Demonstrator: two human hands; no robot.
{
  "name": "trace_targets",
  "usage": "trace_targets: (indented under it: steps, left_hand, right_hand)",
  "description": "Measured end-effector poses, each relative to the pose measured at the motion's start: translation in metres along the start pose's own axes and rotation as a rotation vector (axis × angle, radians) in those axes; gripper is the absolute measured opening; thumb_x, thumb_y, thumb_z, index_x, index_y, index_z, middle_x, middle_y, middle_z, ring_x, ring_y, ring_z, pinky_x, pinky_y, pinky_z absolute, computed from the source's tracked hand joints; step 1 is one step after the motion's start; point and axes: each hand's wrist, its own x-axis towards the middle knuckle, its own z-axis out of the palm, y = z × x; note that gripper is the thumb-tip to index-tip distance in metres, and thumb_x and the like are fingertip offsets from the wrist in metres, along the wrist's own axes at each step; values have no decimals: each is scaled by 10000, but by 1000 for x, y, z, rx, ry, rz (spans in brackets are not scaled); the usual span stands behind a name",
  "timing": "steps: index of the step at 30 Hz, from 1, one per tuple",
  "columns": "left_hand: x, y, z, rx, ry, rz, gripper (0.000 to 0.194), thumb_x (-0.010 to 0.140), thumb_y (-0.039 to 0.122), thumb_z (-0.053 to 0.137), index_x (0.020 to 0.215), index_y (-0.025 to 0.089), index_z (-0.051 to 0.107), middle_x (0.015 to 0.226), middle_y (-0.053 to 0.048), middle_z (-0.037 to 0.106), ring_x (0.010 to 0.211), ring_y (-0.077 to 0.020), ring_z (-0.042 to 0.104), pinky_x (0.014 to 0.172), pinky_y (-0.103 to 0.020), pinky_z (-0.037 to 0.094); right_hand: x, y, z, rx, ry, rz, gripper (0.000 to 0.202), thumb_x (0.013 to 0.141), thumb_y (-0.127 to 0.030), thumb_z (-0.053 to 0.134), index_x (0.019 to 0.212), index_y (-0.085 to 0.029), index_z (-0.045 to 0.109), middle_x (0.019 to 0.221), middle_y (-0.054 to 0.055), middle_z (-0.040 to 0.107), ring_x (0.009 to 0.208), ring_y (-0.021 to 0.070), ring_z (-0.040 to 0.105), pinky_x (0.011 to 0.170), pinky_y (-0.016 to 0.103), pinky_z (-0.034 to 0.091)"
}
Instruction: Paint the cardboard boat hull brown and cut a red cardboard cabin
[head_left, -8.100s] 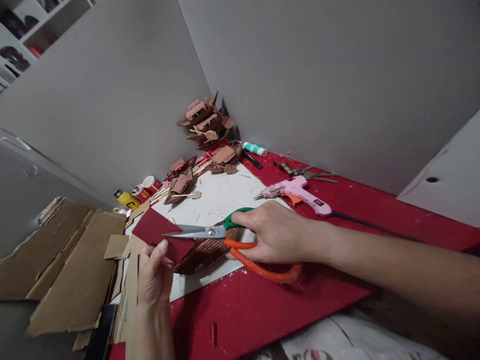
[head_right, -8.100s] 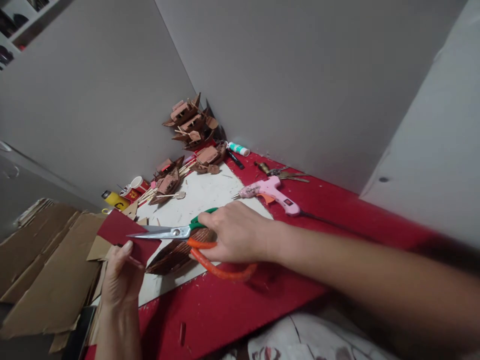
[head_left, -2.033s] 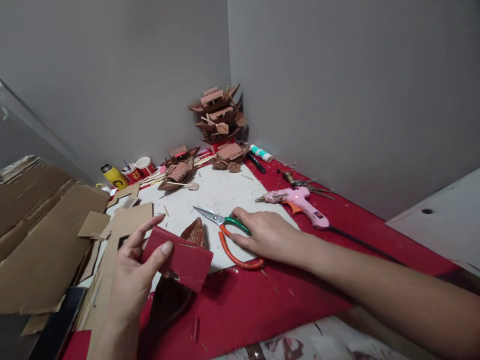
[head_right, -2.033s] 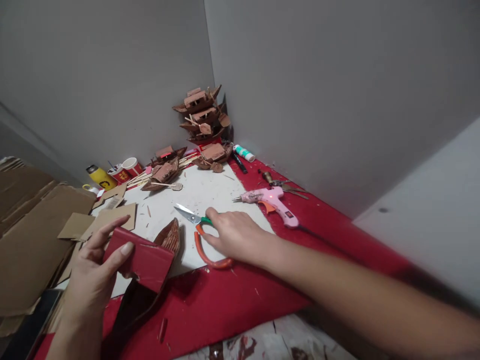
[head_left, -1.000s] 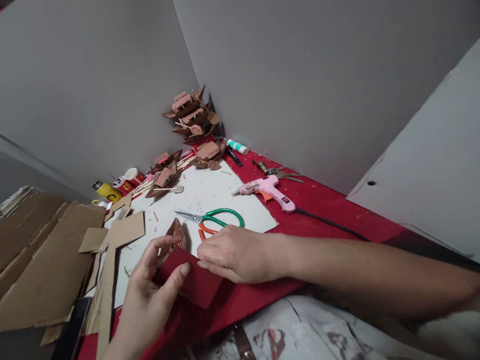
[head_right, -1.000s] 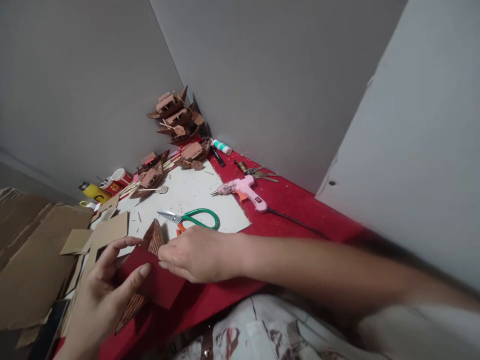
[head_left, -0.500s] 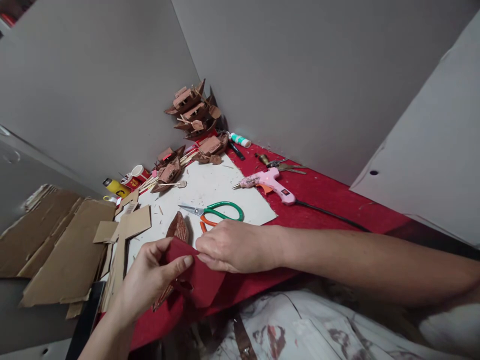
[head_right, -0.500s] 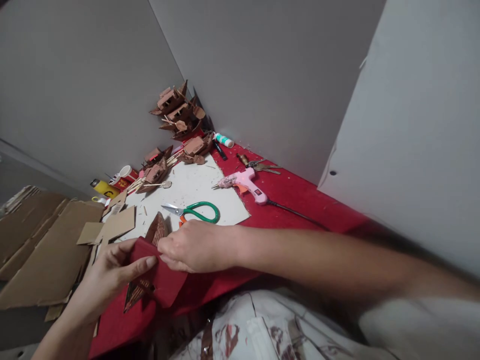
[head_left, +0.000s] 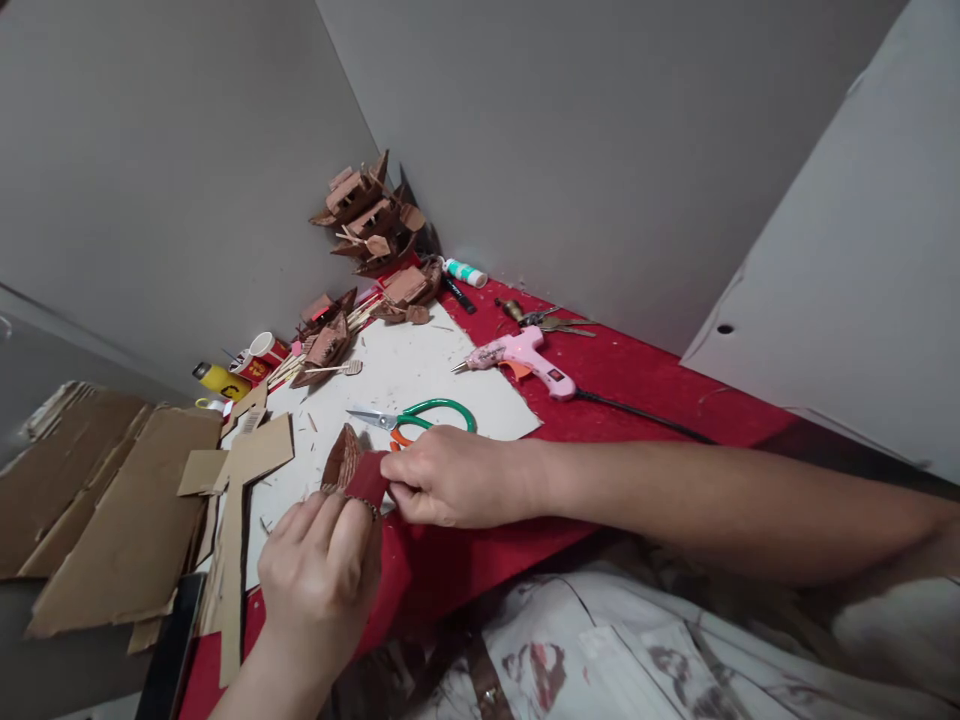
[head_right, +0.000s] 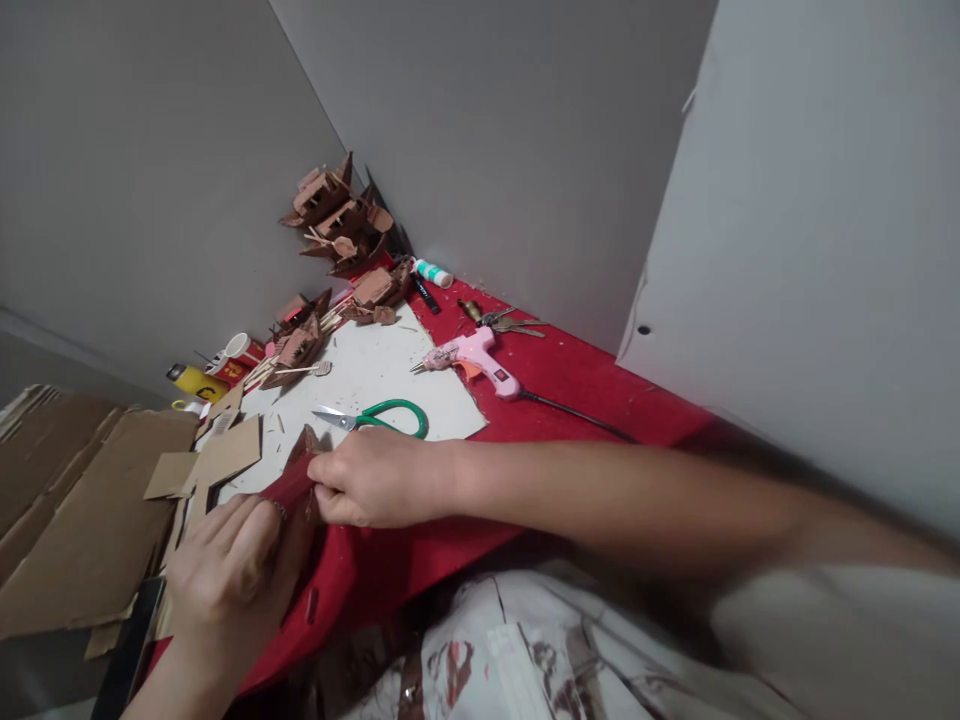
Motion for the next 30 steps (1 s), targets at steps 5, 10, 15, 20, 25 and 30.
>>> trace_targets:
  steps: [5,10,15,20,25,30]
  left_hand:
    - [-3,1,5,-21,91,-3,359,766,65,649,643,246,364,513,50,384,479,-157,406,506,-310,330]
    - [-5,7,6,-3,232,-70,316,747,69,691,711,238,425,536,40,498,495,-158,484,517,-288,364]
    - [-11,12,10,0,208,-209,211,783,104,678,911,221,558,614,21,610,538,-149,569,533,-260,384]
    - [-17,-9,15,70,261,-572,161,785,261,705,932,230,644,645,10,631,543,-163,569,572,-277,426]
    - [-11,-30,4,-536,458,-1033,308,773,317,731,1062,219,686,961,0,713,850,-188,643,815,-292,509]
    - [-8,-30,-2,-994,473,-1136,271,747,261,772,1010,291,710,943,82,735,864,-120,653,838,-224,519]
  right_hand:
    - [-1,1,-1,350,55,-51,246,792,-138,489,597,-198,351,525,-75,336,498,82,287,537,225,267]
    - [-1,1,-5,695,21,-86,252,799,-146,442,576,-193,335,532,-80,318,513,67,296,516,189,288]
    - [-2,0,-5,763,41,-107,252,800,-130,452,576,-187,350,543,-81,313,526,60,299,517,184,287]
    - [-8,-4,-6,838,78,-261,253,807,-108,469,593,-189,362,571,-75,332,534,58,308,525,179,300]
    - [-9,-5,-11,828,-68,-272,308,873,-136,480,589,-187,373,549,-84,317,509,57,307,509,174,303]
    - [-7,-2,-9,296,-400,-231,236,900,-215,580,670,-157,577,560,-45,505,516,91,389,525,220,299]
